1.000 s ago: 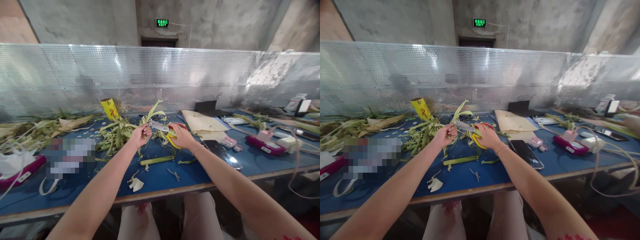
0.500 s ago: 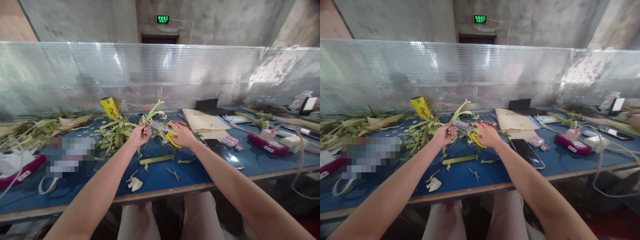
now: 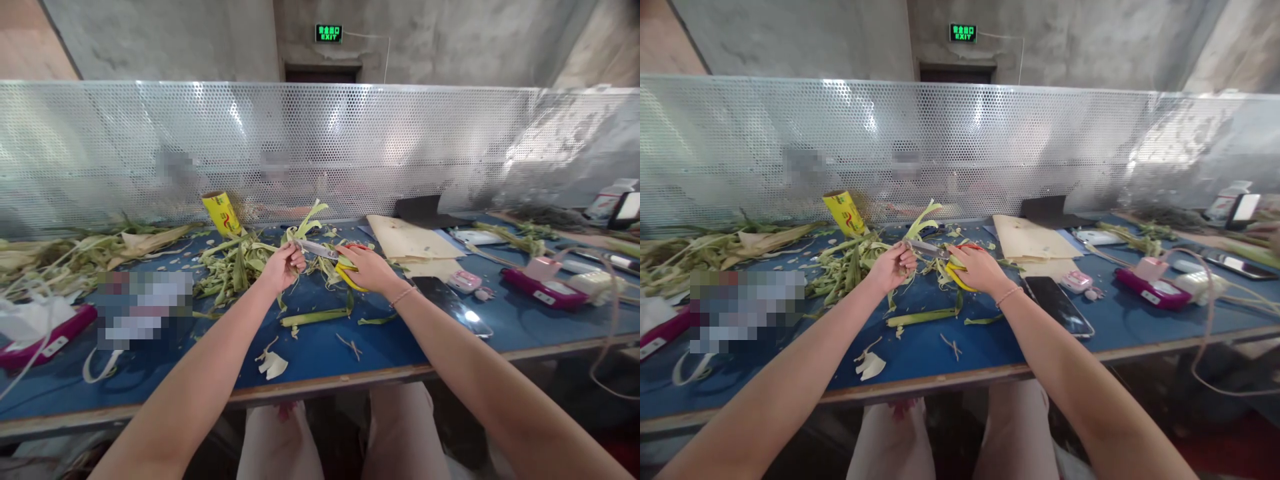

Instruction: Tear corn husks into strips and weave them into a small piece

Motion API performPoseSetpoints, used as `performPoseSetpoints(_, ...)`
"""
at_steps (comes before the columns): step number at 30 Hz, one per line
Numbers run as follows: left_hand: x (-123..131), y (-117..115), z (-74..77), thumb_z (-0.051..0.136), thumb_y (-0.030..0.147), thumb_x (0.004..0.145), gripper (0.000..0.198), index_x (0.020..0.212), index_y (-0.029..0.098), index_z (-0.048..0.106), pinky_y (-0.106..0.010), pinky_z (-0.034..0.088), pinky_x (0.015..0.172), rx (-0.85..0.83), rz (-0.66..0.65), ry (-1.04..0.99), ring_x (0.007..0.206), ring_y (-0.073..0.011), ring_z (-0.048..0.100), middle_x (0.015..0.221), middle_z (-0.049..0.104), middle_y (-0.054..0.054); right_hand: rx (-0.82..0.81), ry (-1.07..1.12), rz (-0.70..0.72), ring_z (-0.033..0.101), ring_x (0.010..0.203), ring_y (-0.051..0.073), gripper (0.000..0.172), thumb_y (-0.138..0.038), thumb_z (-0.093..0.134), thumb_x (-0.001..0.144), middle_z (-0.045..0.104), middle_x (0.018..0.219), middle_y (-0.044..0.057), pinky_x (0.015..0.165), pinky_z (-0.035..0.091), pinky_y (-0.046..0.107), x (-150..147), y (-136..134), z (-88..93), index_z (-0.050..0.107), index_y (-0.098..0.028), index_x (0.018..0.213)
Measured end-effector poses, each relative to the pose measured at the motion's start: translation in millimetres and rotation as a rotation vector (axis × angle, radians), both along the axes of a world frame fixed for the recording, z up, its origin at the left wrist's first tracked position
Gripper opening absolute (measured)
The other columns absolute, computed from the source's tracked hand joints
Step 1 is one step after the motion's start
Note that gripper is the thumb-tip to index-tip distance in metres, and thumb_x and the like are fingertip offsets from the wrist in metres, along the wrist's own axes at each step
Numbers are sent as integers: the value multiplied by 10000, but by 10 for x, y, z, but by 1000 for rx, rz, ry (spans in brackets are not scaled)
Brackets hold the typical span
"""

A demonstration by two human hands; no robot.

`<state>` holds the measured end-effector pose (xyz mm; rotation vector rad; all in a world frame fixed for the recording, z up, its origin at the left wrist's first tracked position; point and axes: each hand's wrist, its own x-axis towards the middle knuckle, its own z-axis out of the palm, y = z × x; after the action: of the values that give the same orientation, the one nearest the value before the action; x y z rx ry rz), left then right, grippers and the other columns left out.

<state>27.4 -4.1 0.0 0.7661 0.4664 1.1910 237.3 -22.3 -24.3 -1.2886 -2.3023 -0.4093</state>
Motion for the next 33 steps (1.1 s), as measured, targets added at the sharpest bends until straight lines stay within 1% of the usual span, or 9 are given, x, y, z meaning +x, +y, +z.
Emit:
performPoseSetpoints(7, -13, 35, -28, 417, 72, 808, 227, 608, 161, 357, -147, 250, 387, 18, 8, -8, 364, -35, 292, 464, 303, 57, -2, 17, -26, 568, 987, 223, 502, -349, 430, 820, 573, 1172, 81, 827, 456, 335, -2, -52, 41, 408, -192, 1296)
performPoseSetpoints(14, -6, 10, -25, 401, 78, 816, 245, 587, 157, 359, -151, 260, 395, 71, 36, 71, 369, -41, 297, 445, 314, 52, 7, 24, -96, 588, 934, 217, 494, -363, 435, 813, 578, 1161, 61, 758, 471, 318, -14, -74, 40, 407, -249, 1292)
performPoseSetpoints(20, 1, 7, -32, 404, 72, 811, 256, 577, 157, 343, -154, 255, 397, 103, 31, 74, 365, -38, 295, 445, 315, 53, 7, 30, -91, 583, 959, 218, 488, -355, 426, 815, 569, 1180, 53, 771, 469, 321, -14, -77, 37, 409, -243, 1290)
performPoseSetpoints(24, -10, 30, -57, 411, 83, 814, 249, 582, 154, 357, -152, 257, 397, 92, 24, 62, 366, -35, 297, 450, 312, 55, -3, 18, -87, 574, 988, 220, 484, -367, 426, 820, 573, 1184, 61, 785, 464, 316, -9, -83, 59, 422, -232, 1284)
performPoseSetpoints(28, -17, 35, -50, 405, 74, 814, 243, 584, 151, 384, -152, 269, 395, 63, 20, 51, 362, -34, 298, 444, 312, 57, -8, 21, -68, 559, 1029, 221, 472, -348, 432, 816, 579, 1180, 52, 815, 458, 322, -18, -77, 57, 431, -226, 1272)
performPoseSetpoints(30, -14, 31, -36, 425, 71, 802, 236, 582, 151, 395, -153, 278, 392, 44, 41, 55, 359, -34, 297, 441, 315, 58, -18, 41, -63, 553, 1040, 219, 471, -337, 433, 815, 578, 1182, 55, 815, 458, 321, -22, -67, 43, 422, -223, 1272)
performPoseSetpoints(33, -3, 28, -22, 455, 58, 775, 204, 589, 142, 439, -157, 297, 393, 29, 118, 94, 365, -35, 324, 443, 360, 51, -23, 102, -93, 583, 973, 216, 441, -338, 421, 823, 592, 1153, 61, 774, 469, 316, -13, -57, 29, 429, -216, 1246)
